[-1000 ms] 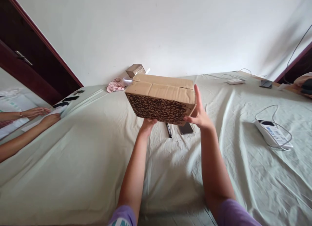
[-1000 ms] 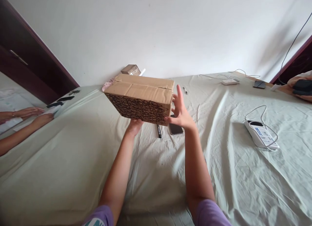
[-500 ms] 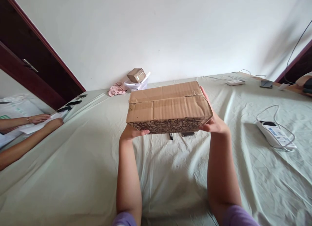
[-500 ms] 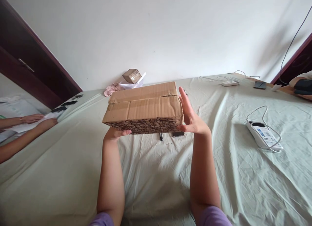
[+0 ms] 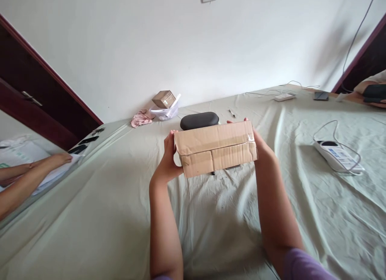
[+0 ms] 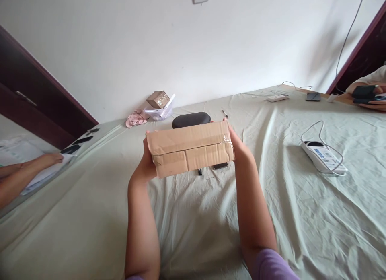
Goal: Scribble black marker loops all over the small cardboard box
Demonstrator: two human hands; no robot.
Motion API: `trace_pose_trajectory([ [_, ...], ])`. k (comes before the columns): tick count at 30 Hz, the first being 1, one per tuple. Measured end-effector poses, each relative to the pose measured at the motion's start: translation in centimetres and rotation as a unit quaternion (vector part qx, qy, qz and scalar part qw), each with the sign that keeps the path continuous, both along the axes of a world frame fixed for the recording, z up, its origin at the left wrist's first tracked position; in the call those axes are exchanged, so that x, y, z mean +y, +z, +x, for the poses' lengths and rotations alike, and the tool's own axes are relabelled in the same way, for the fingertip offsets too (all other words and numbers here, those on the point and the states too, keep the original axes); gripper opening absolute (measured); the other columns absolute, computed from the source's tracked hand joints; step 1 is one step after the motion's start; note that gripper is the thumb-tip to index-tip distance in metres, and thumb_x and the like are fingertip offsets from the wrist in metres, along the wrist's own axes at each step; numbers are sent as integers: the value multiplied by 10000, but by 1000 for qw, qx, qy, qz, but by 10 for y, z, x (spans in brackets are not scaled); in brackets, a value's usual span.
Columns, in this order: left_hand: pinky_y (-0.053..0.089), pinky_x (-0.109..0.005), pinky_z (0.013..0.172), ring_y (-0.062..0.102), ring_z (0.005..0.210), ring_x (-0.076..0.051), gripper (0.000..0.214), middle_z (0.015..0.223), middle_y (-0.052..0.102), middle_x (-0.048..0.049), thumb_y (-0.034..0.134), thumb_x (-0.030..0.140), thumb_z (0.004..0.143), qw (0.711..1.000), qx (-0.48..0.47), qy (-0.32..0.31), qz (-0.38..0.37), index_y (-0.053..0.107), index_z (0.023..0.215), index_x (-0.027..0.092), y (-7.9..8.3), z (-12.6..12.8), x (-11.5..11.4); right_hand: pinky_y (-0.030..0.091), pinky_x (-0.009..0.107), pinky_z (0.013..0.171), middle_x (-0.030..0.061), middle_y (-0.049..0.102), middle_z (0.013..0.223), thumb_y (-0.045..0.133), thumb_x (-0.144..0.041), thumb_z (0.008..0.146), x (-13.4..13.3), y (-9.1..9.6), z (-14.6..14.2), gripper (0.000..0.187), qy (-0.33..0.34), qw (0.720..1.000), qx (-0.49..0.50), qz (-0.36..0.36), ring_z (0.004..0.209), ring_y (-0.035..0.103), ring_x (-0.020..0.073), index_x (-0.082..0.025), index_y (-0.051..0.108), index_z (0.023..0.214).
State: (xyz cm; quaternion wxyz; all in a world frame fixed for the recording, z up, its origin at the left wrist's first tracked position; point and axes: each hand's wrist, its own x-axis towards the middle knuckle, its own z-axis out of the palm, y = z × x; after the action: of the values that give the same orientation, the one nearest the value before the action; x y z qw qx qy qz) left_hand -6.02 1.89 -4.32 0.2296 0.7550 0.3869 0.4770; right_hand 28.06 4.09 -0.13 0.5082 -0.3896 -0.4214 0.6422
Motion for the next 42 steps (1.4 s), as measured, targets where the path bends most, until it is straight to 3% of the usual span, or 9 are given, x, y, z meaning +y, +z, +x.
trace_pose_trajectory([
  [7,164,-596,1424,57,1770,-391,1164,1876,226,-78,932,333,827,990,75,48,105,252,1769,418,17,4,-2,614,581,1058,69,704,1484,682,-559,768,2,4,6,800,-81,993,35,79,1345,678,412,-311,587,1523],
  [10,259,-577,1404,308,1718,-359,772,1797,431,-73,720,542,1002,997,-26,69,-28,440,1704,386,26,2,-11,559,619,1137,28,585,1633,686,-511,711,2,3,5,946,-92,980,34,175,1484,569,430,-384,450,1619],
  [13,416,-578,1325,460,1637,-375,860,1654,616,-100,461,851,997,967,-183,7,-179,463,1699,354,30,3,-24,487,660,1205,-2,449,1747,735,-548,674,5,-1,4,1065,-52,964,-6,262,1576,461,453,-445,361,1666],
  [20,432,-564,1313,471,1610,-417,926,1592,645,-153,785,666,870,941,-251,-71,-215,514,1652,251,36,10,-39,365,718,1282,-43,262,1844,821,-743,671,-2,5,7,1307,32,921,-104,374,1658,317,481,-546,116,1753],
  [28,509,-540,1226,575,1484,-401,1048,1553,626,-125,897,563,735,947,-295,-41,-121,438,1653,347,25,0,-19,318,718,1309,95,375,1790,856,-695,762,-5,0,11,1390,122,940,-164,275,1644,349,488,-403,-15,1806],
  [32,474,-585,1264,501,1566,-435,1367,1688,516,-162,980,601,632,956,-257,-39,-135,228,1748,364,15,-4,-11,348,685,1304,104,385,1767,904,-726,699,-1,0,5,1479,38,937,-132,322,1622,377,469,-421,-34,1802],
  [36,262,-701,1351,241,1731,-409,1606,1888,134,-159,1012,585,680,975,-111,-23,-190,-192,1738,478,17,-14,-10,418,647,1277,63,330,1783,996,-667,583,-12,10,2,1575,-72,908,-147,385,1556,433,436,-489,-1,1789],
  [40,29,-731,1370,-125,1759,-409,1591,1905,-109,-85,1018,657,634,996,-18,-44,-82,-98,1758,512,33,-19,-22,468,645,1241,35,264,1805,1033,-610,549,-37,26,-3,1541,-48,897,-198,393,1569,374,444,-495,120,1785],
  [42,70,-726,1380,-86,1759,-432,1587,1910,-74,-58,1059,553,621,992,28,-94,-75,-39,1766,525,41,-16,-34,453,657,1261,37,251,1807,1025,-631,564,-51,32,-9,1516,-3,890,-212,403,1574,364,447,-480,142,1786],
])
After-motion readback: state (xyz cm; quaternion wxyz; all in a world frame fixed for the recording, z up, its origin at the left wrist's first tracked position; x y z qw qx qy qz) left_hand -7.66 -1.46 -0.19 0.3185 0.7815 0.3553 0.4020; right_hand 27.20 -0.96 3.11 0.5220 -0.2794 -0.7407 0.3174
